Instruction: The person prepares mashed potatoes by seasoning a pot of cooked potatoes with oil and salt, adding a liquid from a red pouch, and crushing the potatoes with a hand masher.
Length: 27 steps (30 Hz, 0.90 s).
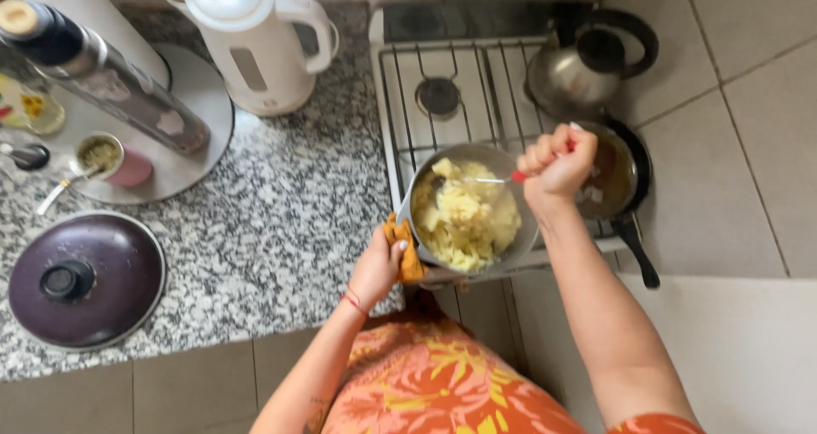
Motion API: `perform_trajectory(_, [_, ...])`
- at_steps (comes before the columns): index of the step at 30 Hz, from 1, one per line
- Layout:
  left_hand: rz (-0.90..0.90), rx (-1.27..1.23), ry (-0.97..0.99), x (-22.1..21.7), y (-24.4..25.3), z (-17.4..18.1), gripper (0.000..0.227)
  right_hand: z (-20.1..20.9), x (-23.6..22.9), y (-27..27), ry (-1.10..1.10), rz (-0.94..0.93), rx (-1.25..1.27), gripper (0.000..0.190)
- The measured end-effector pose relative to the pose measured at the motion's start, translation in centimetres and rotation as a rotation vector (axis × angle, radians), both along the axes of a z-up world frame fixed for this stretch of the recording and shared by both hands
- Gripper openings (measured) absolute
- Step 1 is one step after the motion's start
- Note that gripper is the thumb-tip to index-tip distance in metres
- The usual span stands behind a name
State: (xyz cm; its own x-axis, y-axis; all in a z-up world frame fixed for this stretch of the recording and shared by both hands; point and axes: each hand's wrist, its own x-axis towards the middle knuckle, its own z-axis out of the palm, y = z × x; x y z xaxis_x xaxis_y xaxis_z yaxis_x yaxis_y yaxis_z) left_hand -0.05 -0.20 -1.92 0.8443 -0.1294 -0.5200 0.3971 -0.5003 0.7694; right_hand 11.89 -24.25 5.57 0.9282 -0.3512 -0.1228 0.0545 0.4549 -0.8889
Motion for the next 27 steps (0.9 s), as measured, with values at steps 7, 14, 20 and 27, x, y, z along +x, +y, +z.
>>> perform_trajectory(7, [-0.006, -0.008, -0.004, 0.0, 0.3, 1.3, 0.029, -5.6, -2.2, 6.4, -0.146, 0.169, -0.069, 0.043])
perform_trajectory(14, [-0.016, 0.013, 0.077, 1.4, 0.0, 4.3, 0.04, -10.1, -1.8, 6.1, -0.289, 0.161, -0.186, 0.049])
perform_trajectory(20, [-0.017, 0.014, -0.006, 0.2, 0.0, 1.6, 0.032, -1.1, 1.7, 0.0, 0.092, -0.137, 0.062, 0.042])
perform_trajectory(27, [-0.018, 0.034, -0.004, 0.0, -0.1, 1.6, 0.029, -4.3, 2.0, 6.2, 0.176, -0.113, 0.05, 0.044])
